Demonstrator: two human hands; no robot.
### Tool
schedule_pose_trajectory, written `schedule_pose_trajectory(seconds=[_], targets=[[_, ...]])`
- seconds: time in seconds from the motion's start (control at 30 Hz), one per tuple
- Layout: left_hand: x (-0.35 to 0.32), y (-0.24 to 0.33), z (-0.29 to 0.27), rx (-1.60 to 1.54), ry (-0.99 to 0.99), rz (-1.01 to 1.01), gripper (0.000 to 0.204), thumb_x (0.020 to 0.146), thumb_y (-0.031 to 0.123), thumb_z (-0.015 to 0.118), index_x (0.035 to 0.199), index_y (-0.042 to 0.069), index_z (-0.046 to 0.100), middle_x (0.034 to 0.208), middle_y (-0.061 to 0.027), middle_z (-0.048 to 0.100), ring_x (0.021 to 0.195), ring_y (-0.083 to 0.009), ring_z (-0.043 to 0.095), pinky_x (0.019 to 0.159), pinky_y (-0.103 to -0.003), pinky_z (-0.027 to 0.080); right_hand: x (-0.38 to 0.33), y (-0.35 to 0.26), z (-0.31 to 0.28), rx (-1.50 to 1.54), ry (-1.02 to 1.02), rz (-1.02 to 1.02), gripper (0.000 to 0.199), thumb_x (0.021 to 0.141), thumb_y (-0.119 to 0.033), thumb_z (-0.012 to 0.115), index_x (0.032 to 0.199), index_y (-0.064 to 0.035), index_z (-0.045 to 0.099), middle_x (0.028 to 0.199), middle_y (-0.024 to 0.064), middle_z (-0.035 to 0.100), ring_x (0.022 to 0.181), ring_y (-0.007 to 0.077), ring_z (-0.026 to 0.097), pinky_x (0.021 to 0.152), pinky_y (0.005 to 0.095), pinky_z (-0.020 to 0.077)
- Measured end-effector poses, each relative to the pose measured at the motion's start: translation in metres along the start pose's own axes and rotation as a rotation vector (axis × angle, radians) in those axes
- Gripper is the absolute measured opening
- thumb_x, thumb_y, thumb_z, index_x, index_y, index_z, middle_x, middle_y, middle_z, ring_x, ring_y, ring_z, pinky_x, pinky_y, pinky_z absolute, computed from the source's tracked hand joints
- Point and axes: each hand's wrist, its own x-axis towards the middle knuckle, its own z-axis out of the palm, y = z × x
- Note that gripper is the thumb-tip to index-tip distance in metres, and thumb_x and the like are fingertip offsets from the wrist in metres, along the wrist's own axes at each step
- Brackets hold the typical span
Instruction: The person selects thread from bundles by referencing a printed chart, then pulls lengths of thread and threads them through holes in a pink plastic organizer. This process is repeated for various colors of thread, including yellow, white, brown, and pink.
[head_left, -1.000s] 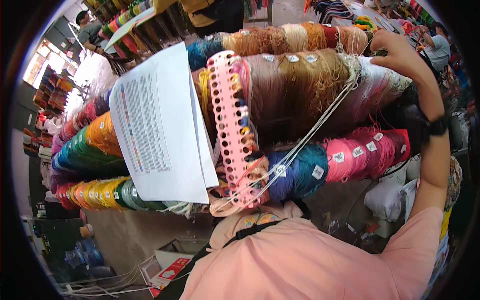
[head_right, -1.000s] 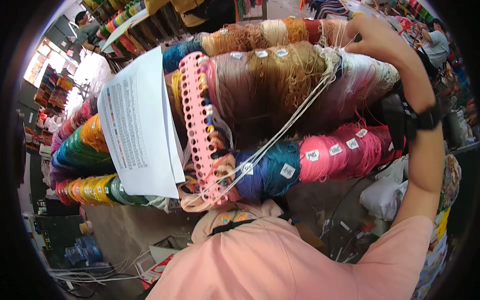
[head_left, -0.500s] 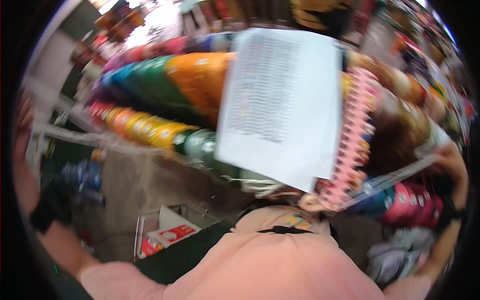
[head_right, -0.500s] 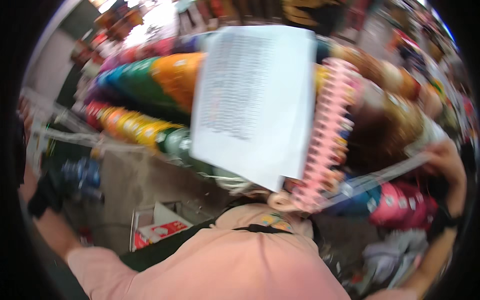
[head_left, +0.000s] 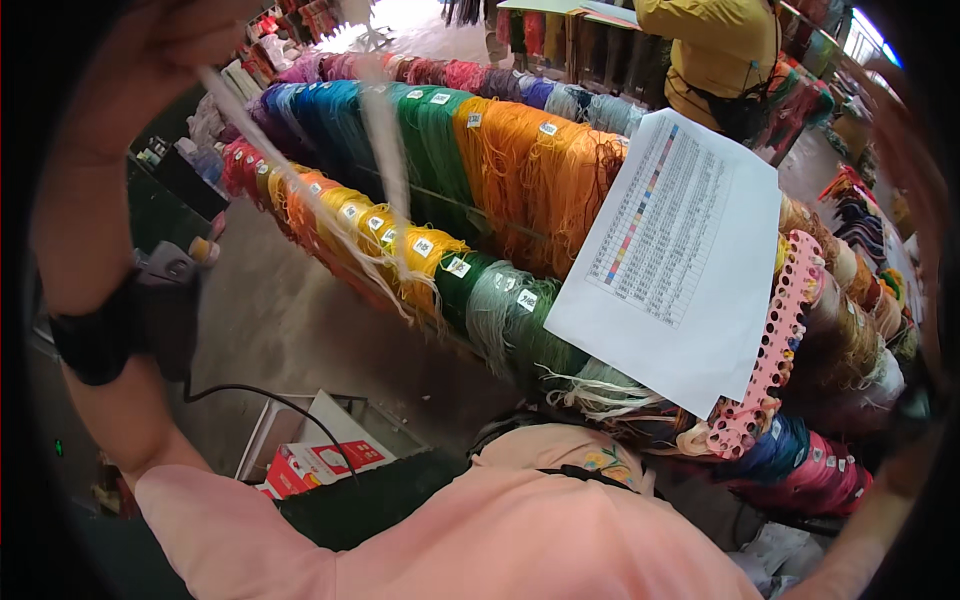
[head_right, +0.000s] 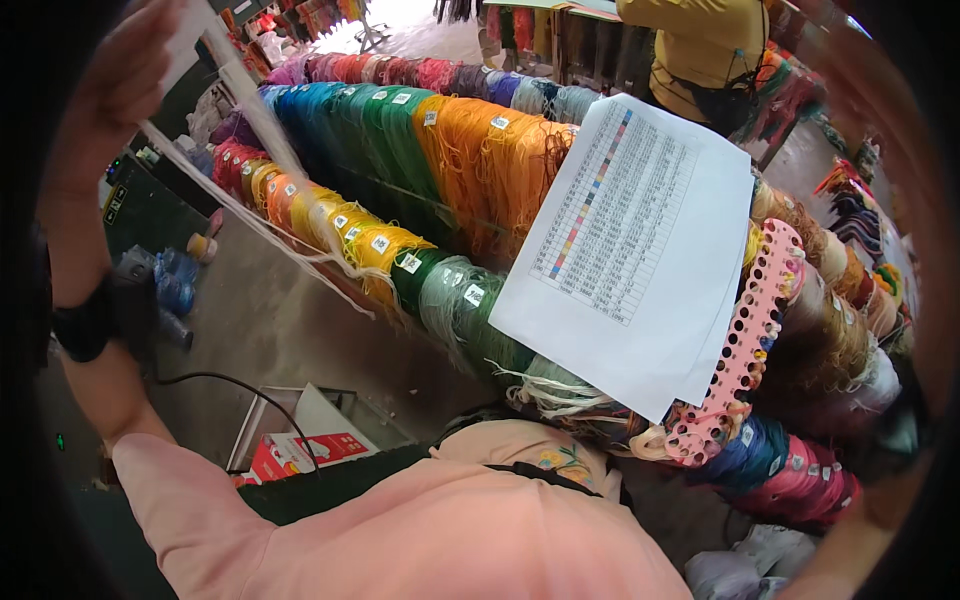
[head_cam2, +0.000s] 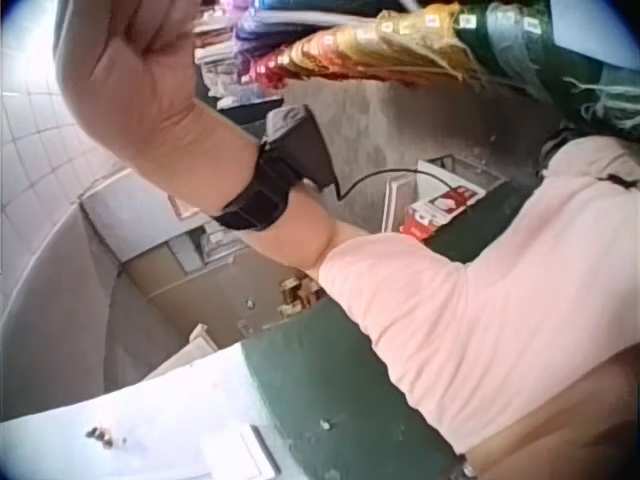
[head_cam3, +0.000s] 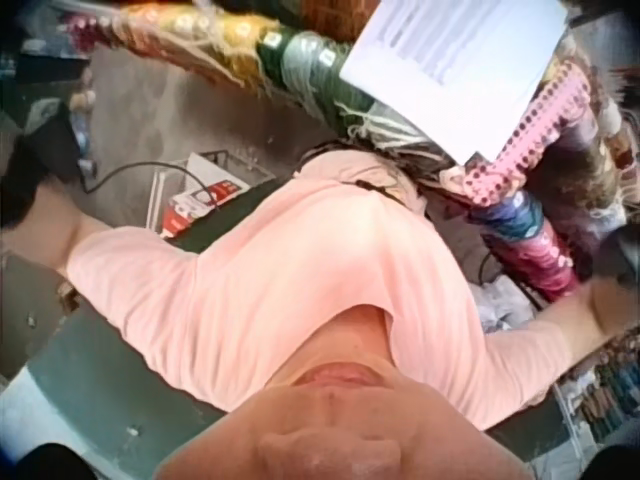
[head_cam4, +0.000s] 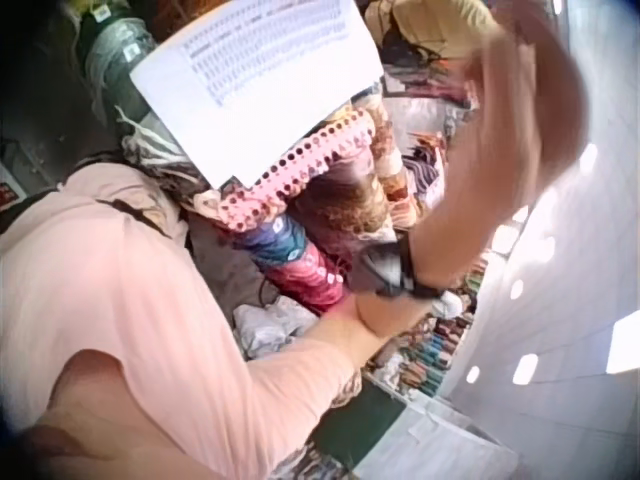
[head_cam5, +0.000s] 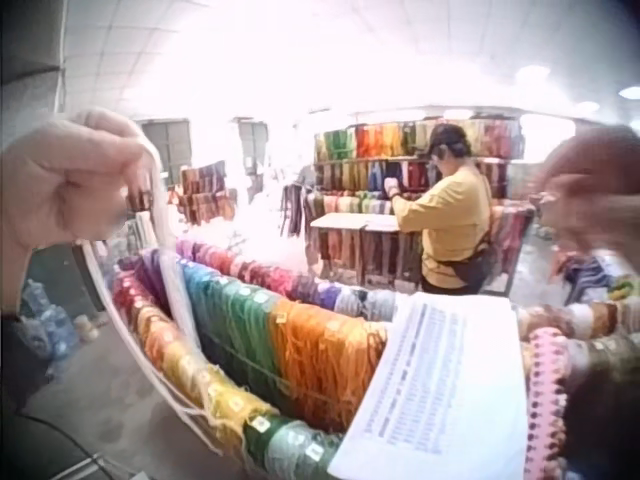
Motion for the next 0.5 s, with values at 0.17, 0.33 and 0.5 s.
schedule_pose_trajectory(seconds=[0.17, 0.33, 0.5], targets=[[0.001, -0.026, -0.028, 0.034, -0.327, -0.044, 0.019, 0.084, 0.016, 0.044, 0.092, -0.001, 0.044, 0.055, 0.0077, 0.03, 0.038, 0.0013, 0.02, 0.033, -0.015, 0.015, 0.085, -0.033, 0.092, 0.387, -0.251, 0.077, 0.023, 0.081, -0.021, 0.051, 0.085, 0.0009, 0.055, 0.062, 0.0006, 0.05, 0.049, 0.0084, 0.043, 0.045, 0.0196, 0.0349], [0.003, -0.059, -0.07, -0.061, -0.479, -0.013, 0.016, 0.084, 0.017, 0.045, 0.081, 0.001, 0.046, 0.047, 0.0104, 0.021, 0.035, 0.0015, 0.017, 0.032, -0.016, 0.013, 0.127, -0.007, 0.119, 0.758, -0.689, 0.07, 0.022, 0.084, -0.02, 0.046, 0.087, 0.0008, 0.055, 0.058, -0.0016, 0.044, 0.045, 0.0069, 0.036, 0.041, 0.0181, 0.03], [-0.018, -0.129, -0.131, -0.269, -0.363, -0.08, 0.016, 0.083, 0.019, 0.047, 0.082, 0.003, 0.051, 0.047, 0.009, 0.026, 0.037, 0.0, 0.021, 0.034, -0.016, 0.016, 0.158, -0.012, 0.088, 0.905, -0.72, -0.139, 0.024, 0.087, -0.015, 0.035, 0.085, 0.0011, 0.052, 0.048, -0.0052, 0.03, 0.038, 0.0062, 0.024, 0.034, 0.0167, 0.0232]])
